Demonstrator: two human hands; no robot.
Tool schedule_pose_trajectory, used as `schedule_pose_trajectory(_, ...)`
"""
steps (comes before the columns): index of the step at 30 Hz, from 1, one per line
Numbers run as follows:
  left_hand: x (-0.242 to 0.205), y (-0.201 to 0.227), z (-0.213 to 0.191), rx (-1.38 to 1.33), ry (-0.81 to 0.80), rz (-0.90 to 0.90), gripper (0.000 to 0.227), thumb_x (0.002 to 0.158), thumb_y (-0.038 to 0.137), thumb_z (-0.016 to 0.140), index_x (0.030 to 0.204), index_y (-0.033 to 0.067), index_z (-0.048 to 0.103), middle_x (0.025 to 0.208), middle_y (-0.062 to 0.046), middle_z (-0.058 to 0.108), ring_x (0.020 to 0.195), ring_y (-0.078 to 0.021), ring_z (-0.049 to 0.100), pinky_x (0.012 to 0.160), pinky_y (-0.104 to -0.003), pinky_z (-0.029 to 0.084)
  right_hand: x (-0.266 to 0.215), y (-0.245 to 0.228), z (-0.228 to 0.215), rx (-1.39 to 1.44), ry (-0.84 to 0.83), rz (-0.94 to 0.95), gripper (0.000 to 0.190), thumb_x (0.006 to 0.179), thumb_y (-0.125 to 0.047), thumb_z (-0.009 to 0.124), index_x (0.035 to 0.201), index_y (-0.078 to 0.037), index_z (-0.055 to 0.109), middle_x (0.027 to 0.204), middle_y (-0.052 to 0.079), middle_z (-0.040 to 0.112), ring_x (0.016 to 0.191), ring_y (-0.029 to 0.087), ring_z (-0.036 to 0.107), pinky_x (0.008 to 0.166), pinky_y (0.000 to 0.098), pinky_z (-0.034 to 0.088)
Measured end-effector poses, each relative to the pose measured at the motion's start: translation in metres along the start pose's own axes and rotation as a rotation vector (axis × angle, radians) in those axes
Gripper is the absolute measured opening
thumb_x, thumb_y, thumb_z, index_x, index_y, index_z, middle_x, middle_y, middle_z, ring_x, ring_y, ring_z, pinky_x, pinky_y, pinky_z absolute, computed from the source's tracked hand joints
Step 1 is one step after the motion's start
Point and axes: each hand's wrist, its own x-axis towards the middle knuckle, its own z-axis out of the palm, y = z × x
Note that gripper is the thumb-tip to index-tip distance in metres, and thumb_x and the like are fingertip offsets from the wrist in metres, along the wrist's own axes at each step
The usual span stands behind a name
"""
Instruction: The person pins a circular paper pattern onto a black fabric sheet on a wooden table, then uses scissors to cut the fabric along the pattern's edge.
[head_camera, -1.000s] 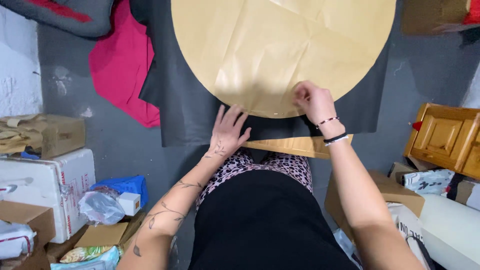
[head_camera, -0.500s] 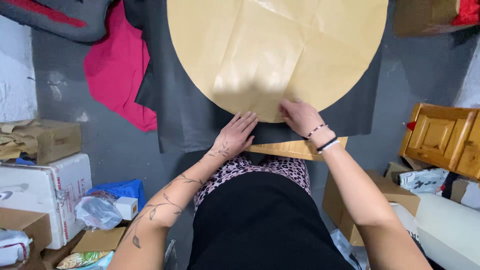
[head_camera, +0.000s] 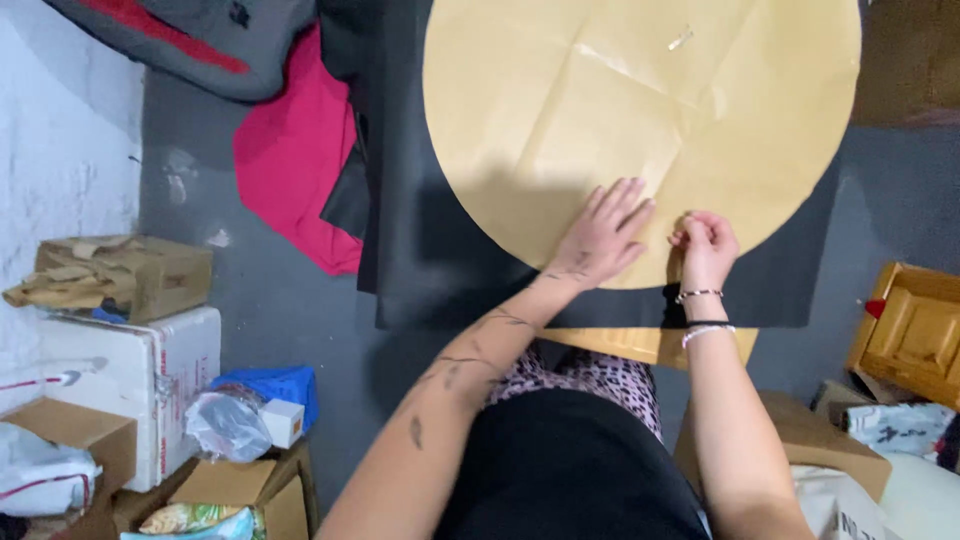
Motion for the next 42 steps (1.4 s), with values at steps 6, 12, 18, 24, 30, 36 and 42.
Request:
schedule_pose_trajectory(6, 0.025, 0.023, -0.011, 0.043, -0.193, -0.013, 0.065, 0.098, 0.054, 0.055, 0.152, 0.0192, 0.044, 0.164, -0.012, 0.032, 0.156, -0.0257, 0.023, 0.129, -0.049, 0.014, 0.017, -0.005, -0.016, -0.139, 0.108, -0.065, 0.007, 0.095, -0.01, 0.068, 0.102, -0.01, 0.067, 0.077, 0.001, 0.062, 0.063, 0.009, 0.066, 0.058, 0.0226, 0.061)
schedule_pose_trajectory(12, 0.057, 0.038, -0.004, 0.023, -0.217, 0.02, 0.064, 0.095, 0.051, 0.057, 0.147, 0.0146, 0.05, 0.161, -0.013, 0.036, 0.153, -0.0269, 0.028, 0.127, -0.048, 0.018, 0.054, -0.068, -0.032, 0.155, 0.254, -0.102, 0.007, 0.103, -0.018, 0.058, 0.108, -0.016, 0.055, 0.107, 0.007, 0.074, 0.091, 0.011, 0.076, 0.077, 0.0165, 0.064)
schedule_pose_trajectory(18, 0.106, 0.068, 0.021, 0.003, -0.253, 0.045, 0.065, 0.097, 0.052, 0.053, 0.151, 0.017, 0.045, 0.162, -0.013, 0.034, 0.155, -0.0282, 0.024, 0.128, -0.05, 0.017, 0.086, -0.104, -0.03, 0.926, 0.094, 0.223, 0.009, 0.1, -0.013, 0.064, 0.105, -0.004, 0.062, 0.134, 0.014, 0.067, 0.128, 0.026, 0.065, 0.112, 0.0377, 0.054)
schedule_pose_trajectory(24, 0.112, 0.021, 0.061, 0.217, -0.251, 0.036, 0.075, 0.093, 0.073, 0.04, 0.156, 0.0321, 0.034, 0.167, -0.009, 0.023, 0.157, -0.0271, 0.016, 0.127, -0.049, 0.014, 0.09, -0.091, -0.03, 0.876, 0.101, 0.213, 0.003, 0.1, -0.014, 0.063, 0.101, -0.013, 0.066, 0.139, 0.008, 0.065, 0.134, 0.024, 0.06, 0.118, 0.0405, 0.049)
schedule_pose_trajectory(30, 0.078, -0.094, 0.052, 0.225, 0.075, -0.093, 0.075, 0.077, 0.081, 0.053, 0.14, 0.0397, 0.055, 0.155, -0.011, 0.045, 0.145, -0.0356, 0.039, 0.116, -0.057, 0.033, 0.114, -0.059, -0.051, 0.782, 0.072, 0.219, 0.004, 0.099, -0.02, 0.068, 0.097, -0.018, 0.065, 0.137, 0.005, 0.068, 0.133, 0.02, 0.063, 0.116, 0.0359, 0.054)
schedule_pose_trajectory(36, 0.05, -0.206, -0.068, 0.273, -0.14, -0.4, 0.077, 0.09, 0.067, 0.056, 0.155, 0.0292, 0.04, 0.163, -0.017, 0.031, 0.153, -0.0365, 0.024, 0.123, -0.057, 0.015, 0.115, -0.056, -0.052, 0.754, 0.091, 0.203, 0.003, 0.099, -0.018, 0.068, 0.097, -0.018, 0.066, 0.137, 0.005, 0.069, 0.131, 0.019, 0.067, 0.114, 0.0324, 0.059)
schedule_pose_trajectory(42, 0.019, -0.268, -0.127, 0.257, -0.195, -0.083, 0.073, 0.102, 0.054, 0.05, 0.158, 0.0101, 0.033, 0.164, -0.023, 0.025, 0.153, -0.0355, 0.024, 0.124, -0.047, 0.02, 0.093, -0.095, -0.022, 0.835, 0.322, 0.203, 0.049, 0.097, 0.0, 0.053, 0.145, 0.001, 0.043, 0.136, 0.022, 0.068, 0.121, 0.032, 0.072, 0.1, 0.0391, 0.065)
